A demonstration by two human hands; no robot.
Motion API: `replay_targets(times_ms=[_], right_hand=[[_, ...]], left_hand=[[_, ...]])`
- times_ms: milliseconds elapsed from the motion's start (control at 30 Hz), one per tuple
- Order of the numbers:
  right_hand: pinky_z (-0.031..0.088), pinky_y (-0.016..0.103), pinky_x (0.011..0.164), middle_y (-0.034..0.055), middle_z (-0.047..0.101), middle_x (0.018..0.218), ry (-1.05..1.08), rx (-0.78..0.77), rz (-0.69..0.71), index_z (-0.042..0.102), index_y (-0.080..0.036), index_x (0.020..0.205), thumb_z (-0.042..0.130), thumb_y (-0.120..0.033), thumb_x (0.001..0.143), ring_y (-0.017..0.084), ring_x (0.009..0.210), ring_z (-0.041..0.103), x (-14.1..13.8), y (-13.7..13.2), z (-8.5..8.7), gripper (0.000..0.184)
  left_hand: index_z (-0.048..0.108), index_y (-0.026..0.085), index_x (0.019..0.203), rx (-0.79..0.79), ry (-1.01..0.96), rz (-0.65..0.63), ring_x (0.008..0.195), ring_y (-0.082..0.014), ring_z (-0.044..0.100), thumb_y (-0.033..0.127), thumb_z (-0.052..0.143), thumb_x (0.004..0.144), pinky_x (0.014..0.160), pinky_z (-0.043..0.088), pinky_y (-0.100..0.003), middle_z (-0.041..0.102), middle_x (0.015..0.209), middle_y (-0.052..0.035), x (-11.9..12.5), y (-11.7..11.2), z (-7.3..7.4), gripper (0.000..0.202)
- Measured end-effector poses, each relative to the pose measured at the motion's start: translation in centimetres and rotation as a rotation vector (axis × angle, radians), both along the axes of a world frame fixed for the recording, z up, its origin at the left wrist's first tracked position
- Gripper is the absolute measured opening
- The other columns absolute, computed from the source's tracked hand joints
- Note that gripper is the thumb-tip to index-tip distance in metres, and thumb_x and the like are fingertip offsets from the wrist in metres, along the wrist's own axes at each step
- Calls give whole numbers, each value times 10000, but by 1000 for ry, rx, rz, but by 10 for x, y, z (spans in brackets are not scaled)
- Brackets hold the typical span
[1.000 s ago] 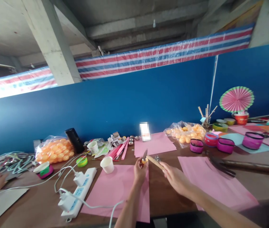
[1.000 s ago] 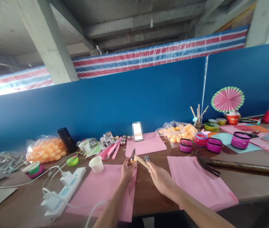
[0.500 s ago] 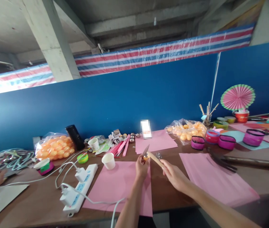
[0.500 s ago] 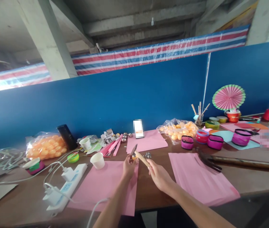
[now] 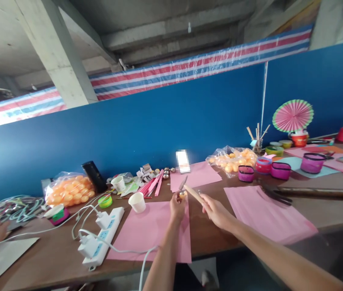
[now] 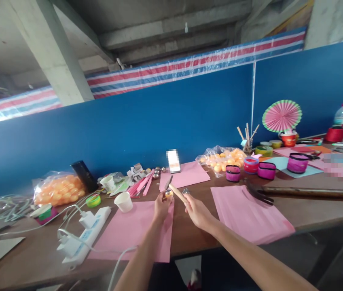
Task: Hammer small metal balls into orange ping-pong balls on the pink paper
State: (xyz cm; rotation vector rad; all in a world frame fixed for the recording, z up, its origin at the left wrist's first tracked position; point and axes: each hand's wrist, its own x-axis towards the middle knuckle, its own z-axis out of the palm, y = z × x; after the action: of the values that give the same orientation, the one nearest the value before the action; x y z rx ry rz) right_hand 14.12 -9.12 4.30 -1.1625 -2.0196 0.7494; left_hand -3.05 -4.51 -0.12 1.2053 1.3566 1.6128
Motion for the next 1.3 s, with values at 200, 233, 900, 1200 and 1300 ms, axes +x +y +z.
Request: replay_targets(times_ms=[200,233,900,1200,1300], right_hand=[[421,245,565,12,598,727,34,0,-16,408,-174,1183,289,-255,840,126,583,553,2,4,-5,372],[430,250,588,22,609,767,29,2,-10,400,-174,1195,302,-238,829,133,619,567,3,4,-6,384],[443,341,829,109,571,1122,-148,251,-11,334,-158,1279,320,-149,822,202,994,558,20,2,-20,458],[442,338,822,100,571,1115,-153,261,-10,304,-180,1298,310,-146,827,196,959,570,23,3,-17,473],[437,340,828,108,571,1117,-173,269,5,319,-167,1293,319,-153,826,200,963,569,24,2,-16,467]], left_hand=[[573,143,965,-9,-12,-1,675,-144,604,321,647,619,589,453,-229,644,812,-64,0,2,0,397],[571,142,971,-11,-13,-5,666,-140,603,323,644,622,585,453,-228,644,803,-60,0,2,0,400],[562,127,1008,30,70,14,611,-122,582,316,665,598,580,461,-235,634,755,-52,-4,6,-7,464],[607,136,941,66,107,33,635,-136,600,300,691,557,597,463,-230,651,784,-61,0,0,0,425],[619,125,914,63,134,52,601,-141,594,302,691,556,570,463,-238,651,734,-57,1,-1,1,406]])
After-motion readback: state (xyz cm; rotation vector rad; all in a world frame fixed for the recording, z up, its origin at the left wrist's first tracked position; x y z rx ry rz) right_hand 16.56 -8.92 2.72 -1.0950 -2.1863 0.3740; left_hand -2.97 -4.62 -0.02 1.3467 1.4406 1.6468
